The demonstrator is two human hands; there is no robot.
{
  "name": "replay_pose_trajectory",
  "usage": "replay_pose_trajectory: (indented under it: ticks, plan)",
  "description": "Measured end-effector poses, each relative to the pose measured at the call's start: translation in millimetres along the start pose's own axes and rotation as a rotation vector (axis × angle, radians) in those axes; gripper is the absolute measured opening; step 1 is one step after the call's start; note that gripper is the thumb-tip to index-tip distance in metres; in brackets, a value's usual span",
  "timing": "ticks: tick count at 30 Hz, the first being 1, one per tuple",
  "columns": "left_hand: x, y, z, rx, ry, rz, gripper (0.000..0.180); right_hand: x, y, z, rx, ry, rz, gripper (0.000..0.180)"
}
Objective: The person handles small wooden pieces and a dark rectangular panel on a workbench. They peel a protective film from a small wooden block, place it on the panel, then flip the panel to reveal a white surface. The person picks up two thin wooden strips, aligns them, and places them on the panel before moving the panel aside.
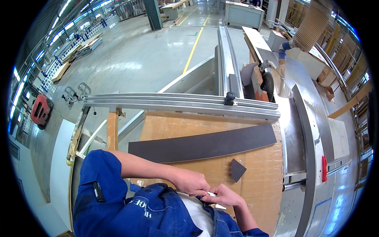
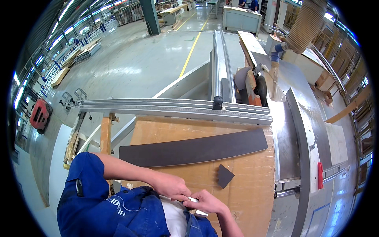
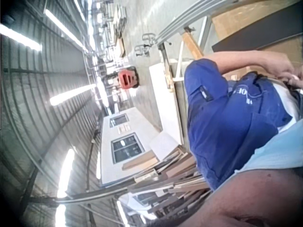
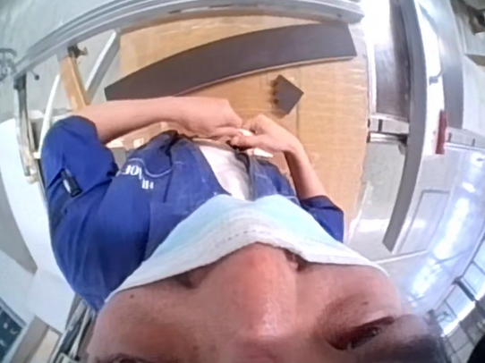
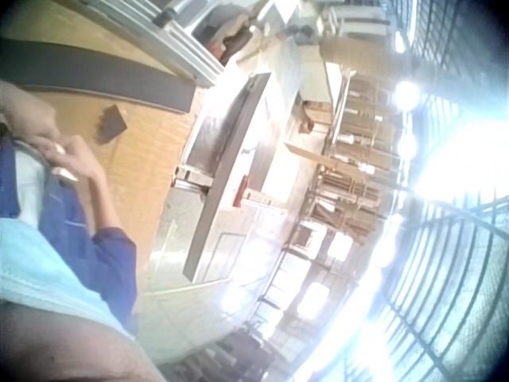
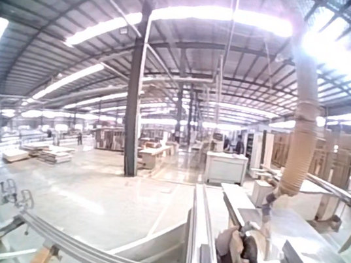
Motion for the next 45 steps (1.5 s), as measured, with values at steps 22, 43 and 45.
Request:
replay_pose_trajectory:
  ticks: [22, 43, 45]
  plan:
    - [15.1, -1.6, 7.6, 0.027, 0.268, 0.335, 0.040, -5.4, -2.9, 17.8, -0.189, 0.065, -0.118, 0.042]
    - [12.1, 2.8, 4.0, -0.045, 0.231, 0.267, 0.037, -11.4, -2.8, 17.8, -0.132, -0.011, -0.059, 0.037]
    - [12.2, 2.9, 3.7, -0.049, 0.245, 0.258, 0.037, -10.6, -2.4, 16.9, -0.128, -0.031, -0.044, 0.036]
Point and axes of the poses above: each hand's wrist, its own z-axis towards the middle knuckle, its own y-axis out of the back of the hand, x = y × z, the point moved 6 cm from there along z, towards the middle knuckle, and after that the axes turned 6 degrees about -y, right-handed, at the moved point
